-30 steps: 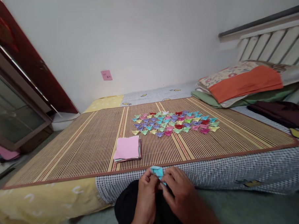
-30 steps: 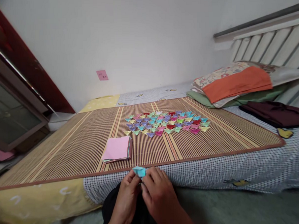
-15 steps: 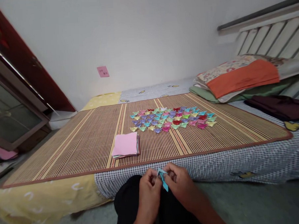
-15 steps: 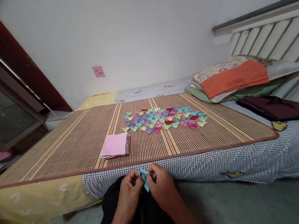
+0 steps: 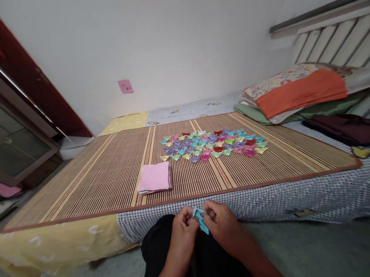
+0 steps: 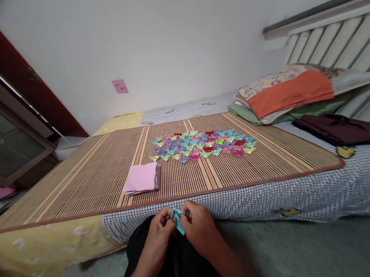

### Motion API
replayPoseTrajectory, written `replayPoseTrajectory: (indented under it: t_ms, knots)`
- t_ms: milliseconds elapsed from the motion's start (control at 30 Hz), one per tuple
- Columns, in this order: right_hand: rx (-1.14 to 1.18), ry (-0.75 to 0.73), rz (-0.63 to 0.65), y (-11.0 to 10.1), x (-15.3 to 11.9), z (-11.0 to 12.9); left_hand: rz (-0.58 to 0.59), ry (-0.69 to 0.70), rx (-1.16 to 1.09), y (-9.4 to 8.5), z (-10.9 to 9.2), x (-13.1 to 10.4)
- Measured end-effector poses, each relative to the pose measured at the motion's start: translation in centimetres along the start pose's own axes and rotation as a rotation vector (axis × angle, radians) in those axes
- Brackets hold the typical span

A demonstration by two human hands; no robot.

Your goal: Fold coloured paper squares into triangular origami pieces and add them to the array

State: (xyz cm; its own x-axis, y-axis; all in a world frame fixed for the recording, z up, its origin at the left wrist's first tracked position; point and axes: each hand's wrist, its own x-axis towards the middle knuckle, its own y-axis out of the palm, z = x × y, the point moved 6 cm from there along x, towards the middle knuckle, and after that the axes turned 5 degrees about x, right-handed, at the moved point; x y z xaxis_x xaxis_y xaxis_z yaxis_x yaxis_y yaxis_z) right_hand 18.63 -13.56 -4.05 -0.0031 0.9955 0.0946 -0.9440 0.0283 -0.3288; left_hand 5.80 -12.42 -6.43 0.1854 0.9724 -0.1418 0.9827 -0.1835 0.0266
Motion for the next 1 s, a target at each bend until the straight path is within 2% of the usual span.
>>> replayPoseTrajectory:
  t_ms: [167,333,567,700,800,1000]
  knots:
    - [0.255,0.008,0.043,0.2,0.0,0.6,0.082,-0.050,-0.256,0.3,-0.2,-0.3]
    - [0.308,-0.002,0.064,-0.1,-0.1,1.4,0.129,-0.085,-0.410,0.4,-0.2,-0.6]
    - [0.074,-0.108,-0.014,-0.3,-0.3,1.1,0.102,-0.120,-0.449,0.8,0.5,-0.5]
    - [0.054,-0.094,0.001,-0.1,-0.3,0.9,0.088,-0.128,-0.431,0.7,0.7,-0.6]
    - [0.051,-0.101,-0.001,-0.8,-0.3,1.3,0.106,-0.180,-0.436,0.6,0.9,-0.7]
    - [0.138,-0.201,0.136,-1.9,0.1,2.5,0.168,-0.333,-0.395,0.5,1.6,-0.9]
